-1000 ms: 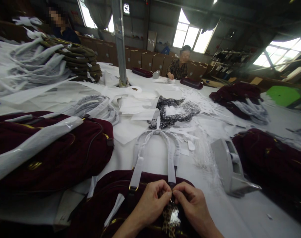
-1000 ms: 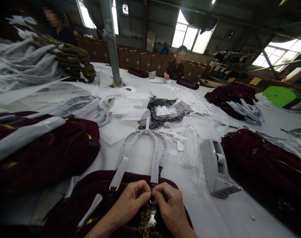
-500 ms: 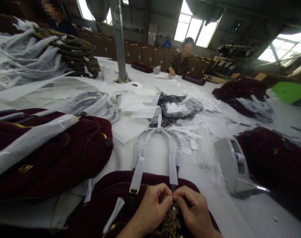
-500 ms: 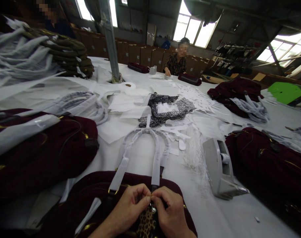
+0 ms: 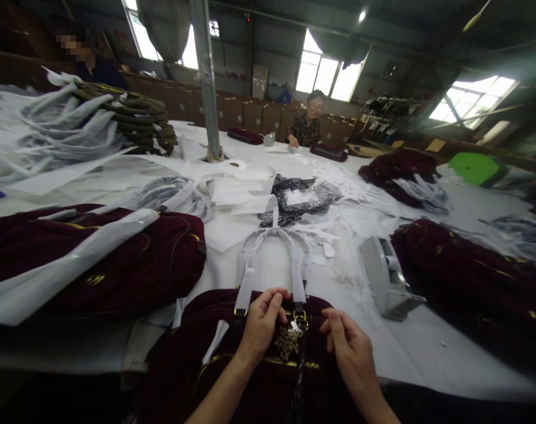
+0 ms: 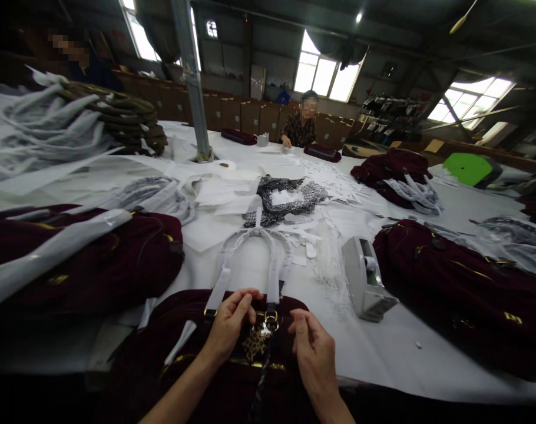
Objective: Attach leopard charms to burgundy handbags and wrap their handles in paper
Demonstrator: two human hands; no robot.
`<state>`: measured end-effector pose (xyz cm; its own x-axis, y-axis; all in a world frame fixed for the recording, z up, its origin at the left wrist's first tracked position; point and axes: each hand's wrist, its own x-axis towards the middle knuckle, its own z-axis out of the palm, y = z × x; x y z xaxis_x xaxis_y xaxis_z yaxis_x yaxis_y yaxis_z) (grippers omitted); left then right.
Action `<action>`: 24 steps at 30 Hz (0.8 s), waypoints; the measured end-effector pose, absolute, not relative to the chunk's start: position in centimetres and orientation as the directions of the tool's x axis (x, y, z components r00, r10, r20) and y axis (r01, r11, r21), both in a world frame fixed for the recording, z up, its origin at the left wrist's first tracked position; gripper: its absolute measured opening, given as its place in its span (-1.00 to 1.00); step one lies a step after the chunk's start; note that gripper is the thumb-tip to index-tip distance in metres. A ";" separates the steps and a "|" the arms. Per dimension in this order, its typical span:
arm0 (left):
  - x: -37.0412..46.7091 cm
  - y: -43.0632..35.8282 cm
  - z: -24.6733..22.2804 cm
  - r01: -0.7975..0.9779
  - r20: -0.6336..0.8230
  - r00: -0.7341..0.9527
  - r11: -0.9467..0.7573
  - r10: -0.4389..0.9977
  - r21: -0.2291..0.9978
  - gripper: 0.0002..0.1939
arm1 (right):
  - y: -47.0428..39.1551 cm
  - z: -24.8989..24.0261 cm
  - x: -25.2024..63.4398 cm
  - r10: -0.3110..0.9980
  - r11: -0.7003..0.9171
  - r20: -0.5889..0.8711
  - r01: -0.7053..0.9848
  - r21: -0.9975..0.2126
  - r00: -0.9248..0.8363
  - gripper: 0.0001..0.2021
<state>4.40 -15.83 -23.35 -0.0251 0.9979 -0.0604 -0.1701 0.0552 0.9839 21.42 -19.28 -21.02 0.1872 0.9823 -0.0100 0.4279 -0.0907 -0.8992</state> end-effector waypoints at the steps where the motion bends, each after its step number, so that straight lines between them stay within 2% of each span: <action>1: 4.4 -16.2 -23.3 -0.161 -0.059 -0.087 0.045 0.994 0.986 -0.69 | -20.1 -21.0 21.6 0.984 -0.108 -0.027 0.468 -0.877 0.175 -0.64; 4: 4.3 -17.6 -23.3 0.001 -0.027 -0.162 0.028 0.986 1.000 -0.76 | -21.8 -21.3 20.9 0.992 -0.103 -0.044 0.566 -0.818 0.117 -0.65; 7: 4.4 -19.2 -23.0 0.195 0.063 -0.082 -0.046 0.995 0.980 -0.80 | -22.1 -21.6 19.1 0.996 -0.057 -0.006 0.601 -0.797 0.087 -0.66; 9: 4.5 -20.0 -22.7 0.229 0.077 -0.024 -0.070 0.997 0.971 -0.73 | -22.0 -21.5 18.0 0.997 -0.021 0.026 0.587 -0.809 0.072 -0.69; 12: 4.4 -20.6 -21.9 0.135 -0.026 0.031 0.022 0.999 0.991 -0.67 | -21.9 -21.0 17.4 0.999 -0.012 0.010 0.462 -0.887 0.046 -0.69; 15: 4.0 -20.9 -21.0 -0.067 -0.170 0.098 0.177 0.981 0.982 -0.67 | -22.1 -20.2 18.5 0.992 -0.122 -0.118 0.170 -0.978 0.034 -0.57; 17: 3.7 -21.2 -20.7 -0.156 -0.252 0.103 0.266 0.962 0.951 -0.66 | -22.6 -19.8 19.5 0.973 -0.220 -0.223 -0.057 -0.974 0.051 -0.45; 19: 3.4 -21.6 -20.7 -0.218 -0.330 0.067 0.336 0.942 0.916 -0.66 | -23.1 -19.7 20.2 0.934 -0.332 -0.353 -0.228 -0.915 0.058 -0.38; 21: 3.4 -22.1 -20.9 -0.273 -0.385 0.063 0.387 0.921 0.881 -0.60 | -23.6 -20.0 20.5 0.892 -0.429 -0.452 -0.309 -0.849 0.002 -0.44; 24: 4.2 -22.4 -21.5 -0.279 -0.413 0.145 0.437 0.899 0.855 -0.52 | -23.9 -20.9 20.2 0.866 -0.498 -0.487 -0.278 -0.821 -0.114 -0.61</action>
<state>4.16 -22.44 -21.46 0.1447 0.8994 -0.4126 -0.2793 0.4371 0.8549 20.24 -23.87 -20.89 -0.1143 0.8659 -0.4870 -0.2781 -0.4985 -0.8211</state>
